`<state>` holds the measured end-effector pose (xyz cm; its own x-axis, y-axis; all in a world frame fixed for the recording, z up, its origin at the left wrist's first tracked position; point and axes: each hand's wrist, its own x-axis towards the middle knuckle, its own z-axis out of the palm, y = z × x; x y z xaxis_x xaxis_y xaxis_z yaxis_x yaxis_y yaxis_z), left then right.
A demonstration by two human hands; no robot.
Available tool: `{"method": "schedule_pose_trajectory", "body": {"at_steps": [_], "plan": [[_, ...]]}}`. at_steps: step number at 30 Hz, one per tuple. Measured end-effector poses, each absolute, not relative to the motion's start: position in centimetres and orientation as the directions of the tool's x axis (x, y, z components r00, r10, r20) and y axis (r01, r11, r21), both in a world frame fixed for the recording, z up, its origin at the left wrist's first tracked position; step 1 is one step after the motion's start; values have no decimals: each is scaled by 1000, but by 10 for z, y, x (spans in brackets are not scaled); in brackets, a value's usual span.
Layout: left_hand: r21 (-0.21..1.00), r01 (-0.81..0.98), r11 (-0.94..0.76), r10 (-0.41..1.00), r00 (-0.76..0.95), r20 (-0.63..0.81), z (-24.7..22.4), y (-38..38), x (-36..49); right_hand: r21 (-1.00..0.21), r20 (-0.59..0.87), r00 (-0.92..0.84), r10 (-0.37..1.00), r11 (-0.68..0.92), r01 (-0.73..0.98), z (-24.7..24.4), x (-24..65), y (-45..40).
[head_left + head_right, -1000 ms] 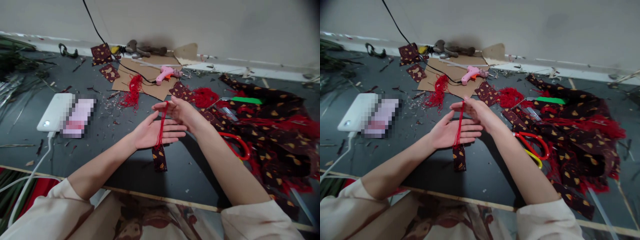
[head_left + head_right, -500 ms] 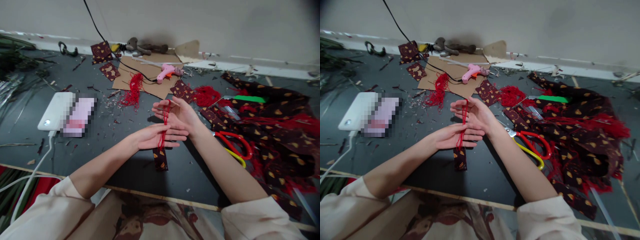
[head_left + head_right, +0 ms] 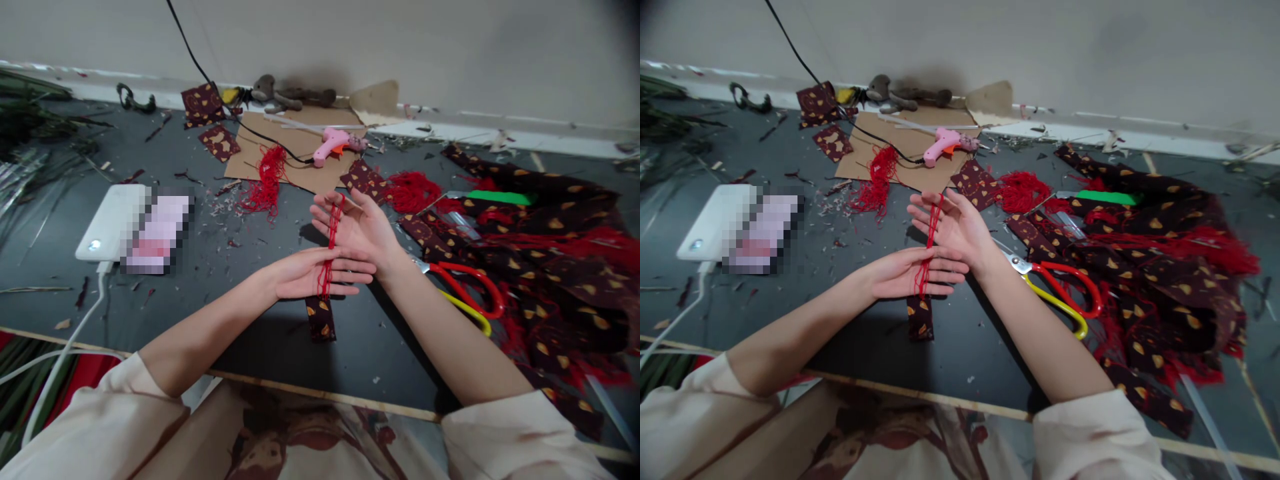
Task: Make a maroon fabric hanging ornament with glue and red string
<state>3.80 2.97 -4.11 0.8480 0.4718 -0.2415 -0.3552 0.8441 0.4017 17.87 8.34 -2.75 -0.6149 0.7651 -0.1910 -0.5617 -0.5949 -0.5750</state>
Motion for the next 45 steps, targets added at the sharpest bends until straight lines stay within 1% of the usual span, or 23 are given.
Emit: {"method": "schedule_pose_trajectory", "body": {"at_steps": [4, 8, 12, 16, 21, 26, 32, 36, 42, 45], "plan": [[394, -339, 854, 455, 854, -252, -42, 30, 39, -593, -190, -608, 770, -584, -554, -27, 178, 83], [419, -347, 839, 470, 851, -235, -43, 30, 38, -669, -189, -575, 796, -533, -519, -26, 177, 83], [424, -313, 850, 446, 856, -263, -44, 30, 38, -735, -113, -595, 796, -470, -489, -26, 179, 85], [450, -301, 841, 459, 837, -297, -43, 30, 39, -767, -69, -616, 785, -436, -470, -20, 181, 84], [514, -304, 802, 470, 853, -228, -45, 28, 37, -803, -112, -580, 807, -417, -425, -6, 182, 81], [549, -278, 788, 425, 891, -159, -43, 27, 35, -853, -163, -530, 832, -389, -349, 15, 186, 77], [568, -258, 781, 405, 903, -146, -41, 26, 35, -888, -145, -411, 900, -301, -347, 39, 195, 75], [572, -254, 780, 402, 904, -147, -41, 26, 35, -905, -155, -343, 926, -272, -327, 46, 201, 76], [571, -250, 782, 388, 912, -131, -43, 27, 34, -907, -102, -367, 925, -238, -347, 46, 204, 76], [562, -243, 790, 379, 915, -137, -42, 26, 34, -916, -103, -359, 928, -229, -330, 47, 204, 76]]}}
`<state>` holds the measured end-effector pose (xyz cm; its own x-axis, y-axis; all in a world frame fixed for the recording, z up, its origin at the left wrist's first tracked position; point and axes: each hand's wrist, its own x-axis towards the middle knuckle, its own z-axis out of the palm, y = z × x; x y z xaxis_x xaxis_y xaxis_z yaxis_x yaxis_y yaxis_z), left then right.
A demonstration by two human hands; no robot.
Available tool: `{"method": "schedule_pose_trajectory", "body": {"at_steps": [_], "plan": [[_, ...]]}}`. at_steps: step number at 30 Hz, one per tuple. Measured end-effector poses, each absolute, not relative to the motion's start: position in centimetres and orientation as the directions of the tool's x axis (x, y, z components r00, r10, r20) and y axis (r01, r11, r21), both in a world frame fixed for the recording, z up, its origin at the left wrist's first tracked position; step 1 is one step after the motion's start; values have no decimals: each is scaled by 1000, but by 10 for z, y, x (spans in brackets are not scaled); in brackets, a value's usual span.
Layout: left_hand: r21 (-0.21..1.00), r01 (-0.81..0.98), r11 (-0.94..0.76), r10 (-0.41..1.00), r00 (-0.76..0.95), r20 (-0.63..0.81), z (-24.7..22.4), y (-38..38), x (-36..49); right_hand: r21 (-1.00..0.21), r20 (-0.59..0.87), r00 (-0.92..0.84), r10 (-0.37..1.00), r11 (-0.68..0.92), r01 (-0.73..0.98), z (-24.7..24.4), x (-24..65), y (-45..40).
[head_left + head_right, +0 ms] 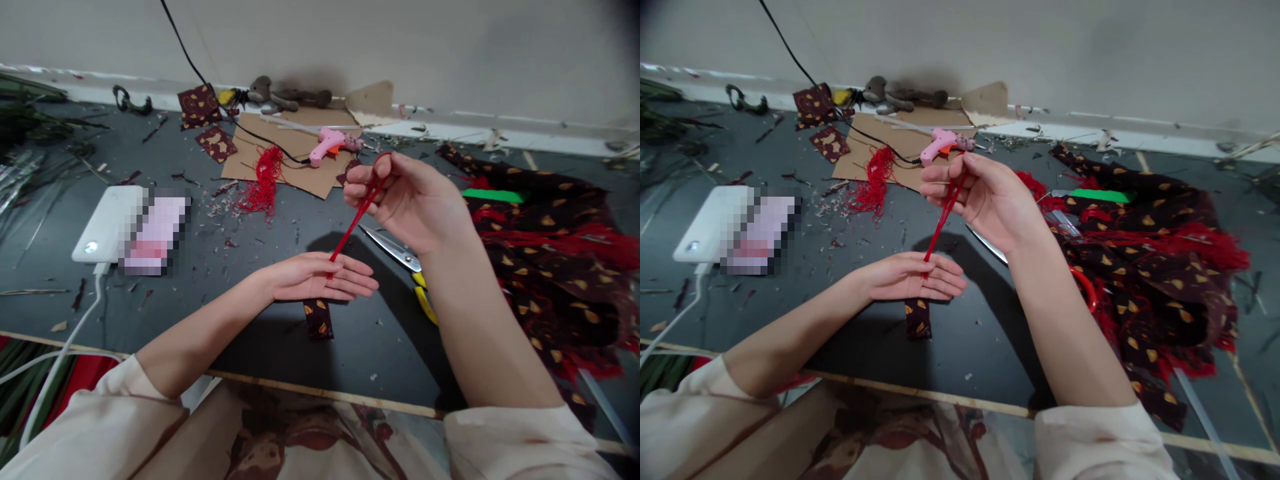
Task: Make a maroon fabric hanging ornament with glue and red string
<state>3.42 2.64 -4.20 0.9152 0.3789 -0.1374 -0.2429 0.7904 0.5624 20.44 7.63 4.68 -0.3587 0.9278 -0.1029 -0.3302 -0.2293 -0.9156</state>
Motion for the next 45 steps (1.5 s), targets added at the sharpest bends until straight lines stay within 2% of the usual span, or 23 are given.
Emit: {"method": "schedule_pose_trajectory", "body": {"at_steps": [6, 14, 18, 19, 21, 24, 26, 28, 31, 36, 45], "plan": [[560, -236, 794, 362, 924, -124, -40, 26, 34, -905, -73, -385, 920, -223, -362, 48, 206, 77], [552, -219, 804, 341, 931, -128, -38, 26, 34, -914, -102, -365, 925, -232, -333, 51, 207, 75], [514, -235, 825, 346, 929, -131, -36, 26, 36, -921, -68, -376, 924, -203, -332, 53, 205, 72], [500, -267, 824, 386, 911, -148, -36, 26, 37, -919, -52, -387, 921, -196, -342, 55, 205, 70], [511, -413, 754, 564, 805, -183, -37, 26, 40, -917, -46, -412, 910, -202, -344, 59, 204, 64], [624, -661, 416, 890, 437, -131, -40, 29, 44, -924, -94, -459, 883, -249, -291, 69, 200, 50], [697, -691, 193, 972, 232, -39, -41, 30, 44, -933, -82, -514, 854, -247, -261, 73, 196, 40], [741, -662, 108, 984, 178, 16, -40, 30, 42, -941, -54, -569, 821, -233, -246, 73, 191, 34], [757, -635, 156, 968, 251, 11, -37, 27, 39, -942, -28, -628, 777, -230, -243, 63, 183, 34], [786, -549, 285, 877, 480, 17, -33, 21, 37, -918, -6, -665, 747, -267, -293, 39, 174, 46], [825, -458, 330, 848, 528, -47, -33, 20, 37, -919, 20, -586, 810, -216, -329, 32, 174, 55]]}}
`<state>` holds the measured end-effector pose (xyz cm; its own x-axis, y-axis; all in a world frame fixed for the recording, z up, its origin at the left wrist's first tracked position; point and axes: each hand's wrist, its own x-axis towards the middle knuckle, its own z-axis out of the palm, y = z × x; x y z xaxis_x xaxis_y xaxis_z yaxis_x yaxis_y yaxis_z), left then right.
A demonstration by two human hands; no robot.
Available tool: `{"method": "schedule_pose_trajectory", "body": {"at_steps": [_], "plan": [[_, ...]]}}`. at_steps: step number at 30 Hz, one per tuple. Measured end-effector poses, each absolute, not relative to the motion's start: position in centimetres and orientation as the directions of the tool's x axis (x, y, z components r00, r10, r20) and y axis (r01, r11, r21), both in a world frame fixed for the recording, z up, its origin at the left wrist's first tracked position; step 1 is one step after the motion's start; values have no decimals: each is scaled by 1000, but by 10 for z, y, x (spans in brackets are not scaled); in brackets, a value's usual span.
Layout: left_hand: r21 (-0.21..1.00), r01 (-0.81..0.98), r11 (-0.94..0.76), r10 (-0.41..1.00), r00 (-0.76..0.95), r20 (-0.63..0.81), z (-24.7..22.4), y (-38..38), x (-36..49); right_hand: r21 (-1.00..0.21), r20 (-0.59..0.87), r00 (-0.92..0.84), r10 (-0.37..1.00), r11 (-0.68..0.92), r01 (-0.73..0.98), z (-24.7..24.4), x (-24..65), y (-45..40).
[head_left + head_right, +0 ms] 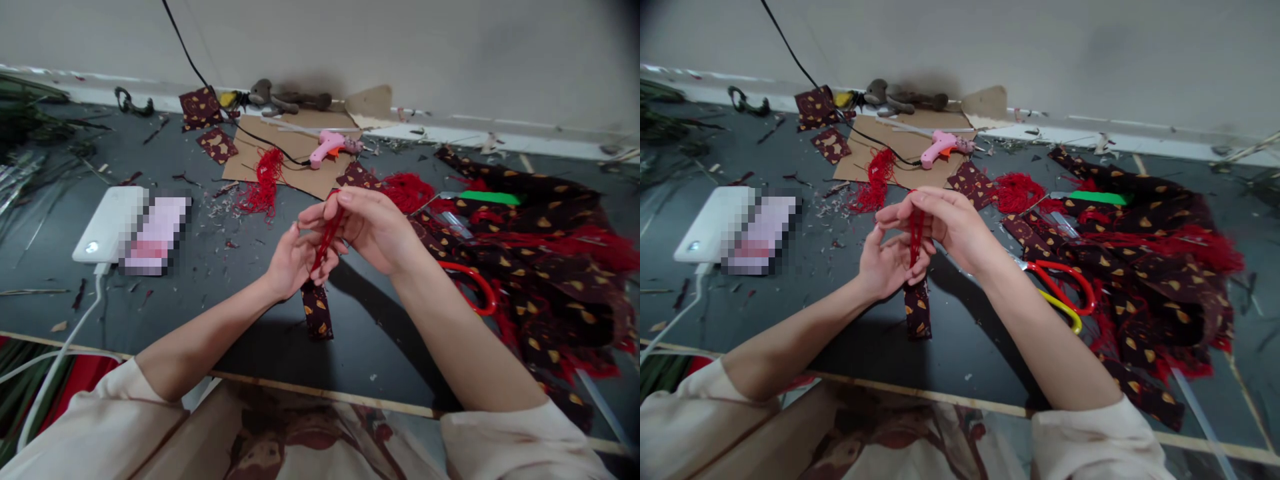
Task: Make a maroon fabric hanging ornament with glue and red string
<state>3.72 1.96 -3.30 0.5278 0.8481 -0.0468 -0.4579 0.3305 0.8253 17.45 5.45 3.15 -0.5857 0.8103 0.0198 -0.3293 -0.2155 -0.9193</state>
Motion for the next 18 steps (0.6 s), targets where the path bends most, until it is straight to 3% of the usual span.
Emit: {"method": "schedule_pose_trajectory", "body": {"at_steps": [8, 13, 18], "plan": [[847, -433, 309, 860, 508, -54, -27, 15, 42, -926, 50, -512, 858, -152, -345, 29, 177, 59], [842, -477, 251, 875, 483, 13, -26, 12, 47, -930, 42, -477, 878, -139, -339, 30, 180, 61], [843, -462, 276, 900, 432, -58, -23, 11, 49, -923, 21, -492, 870, -172, -344, 9, 183, 77]]}}
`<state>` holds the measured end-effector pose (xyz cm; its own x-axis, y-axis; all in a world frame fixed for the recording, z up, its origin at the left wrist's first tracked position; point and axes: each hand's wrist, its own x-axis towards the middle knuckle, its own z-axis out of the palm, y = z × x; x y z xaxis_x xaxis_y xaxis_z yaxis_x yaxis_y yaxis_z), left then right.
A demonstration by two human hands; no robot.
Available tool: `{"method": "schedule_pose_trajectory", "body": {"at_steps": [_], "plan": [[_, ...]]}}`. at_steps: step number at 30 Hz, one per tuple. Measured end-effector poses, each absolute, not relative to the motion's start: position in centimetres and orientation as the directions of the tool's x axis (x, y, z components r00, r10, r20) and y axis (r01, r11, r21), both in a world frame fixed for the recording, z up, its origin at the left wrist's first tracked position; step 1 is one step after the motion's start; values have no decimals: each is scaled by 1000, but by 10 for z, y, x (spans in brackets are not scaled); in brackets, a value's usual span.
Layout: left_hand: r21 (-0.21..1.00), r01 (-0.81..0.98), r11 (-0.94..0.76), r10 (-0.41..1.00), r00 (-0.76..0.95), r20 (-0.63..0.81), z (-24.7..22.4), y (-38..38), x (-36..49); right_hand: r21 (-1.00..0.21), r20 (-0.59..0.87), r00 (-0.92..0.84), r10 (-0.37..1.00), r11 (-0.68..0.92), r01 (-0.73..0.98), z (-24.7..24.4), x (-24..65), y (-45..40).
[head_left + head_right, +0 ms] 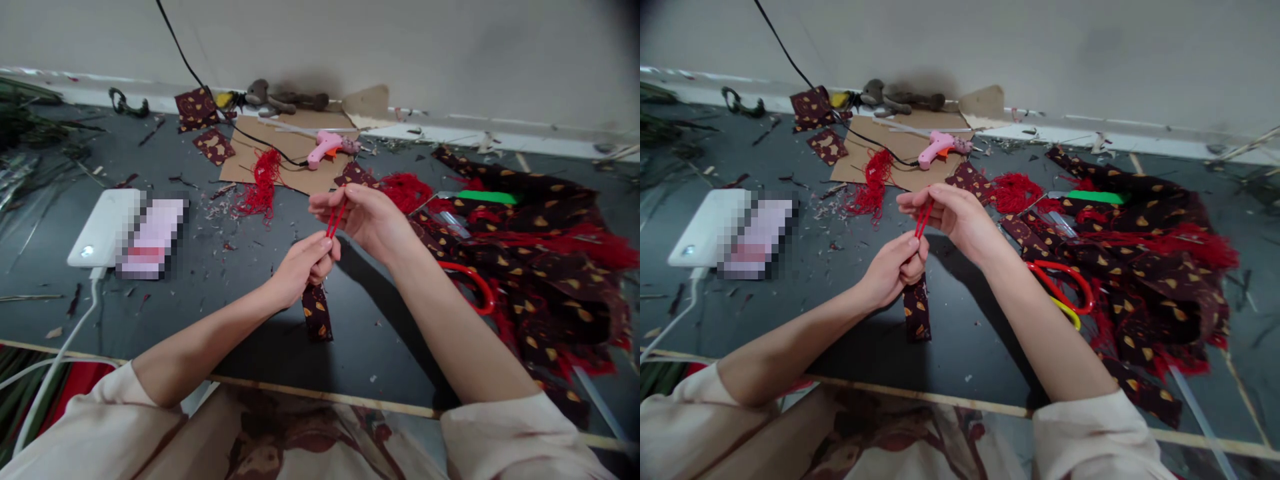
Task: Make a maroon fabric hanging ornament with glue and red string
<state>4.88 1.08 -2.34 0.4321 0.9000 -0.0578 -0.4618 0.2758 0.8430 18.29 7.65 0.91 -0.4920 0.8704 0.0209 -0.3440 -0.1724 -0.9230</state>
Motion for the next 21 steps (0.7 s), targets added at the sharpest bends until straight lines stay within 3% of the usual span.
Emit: {"method": "schedule_pose_trajectory", "body": {"at_steps": [3, 5, 6, 8, 11, 13, 15, 18, 21], "plan": [[844, -443, 301, 907, 405, -111, -21, 10, 48, -963, -132, -450, 883, -222, -153, 2, 196, 91], [843, -436, 315, 907, 400, -132, -21, 10, 48, -986, -165, -281, 946, -149, 77, 8, 215, 92], [845, -432, 316, 907, 399, -135, -22, 11, 48, -969, -112, -163, 980, -71, 235, 13, 228, 87], [857, -418, 302, 910, 394, -128, -25, 13, 47, -796, 4, -109, 994, 69, 602, 21, 258, 65], [886, -388, 255, 922, 375, -101, -31, 17, 46, -318, -59, -224, 973, 194, 928, 20, 305, 17], [902, -368, 226, 928, 363, -85, -34, 18, 45, -107, -132, -282, 950, 270, 957, 8, 329, -12], [917, -348, 196, 929, 364, -60, -35, 17, 45, -6, -216, -291, 932, 297, 955, -6, 343, -29], [951, -284, 127, 924, 382, -9, -33, 14, 45, 69, -207, -269, 941, 288, 955, -21, 345, -33], [994, -109, -26, 919, 388, 67, -31, 10, 42, 22, -213, -231, 949, 241, 970, -20, 338, -19]]}}
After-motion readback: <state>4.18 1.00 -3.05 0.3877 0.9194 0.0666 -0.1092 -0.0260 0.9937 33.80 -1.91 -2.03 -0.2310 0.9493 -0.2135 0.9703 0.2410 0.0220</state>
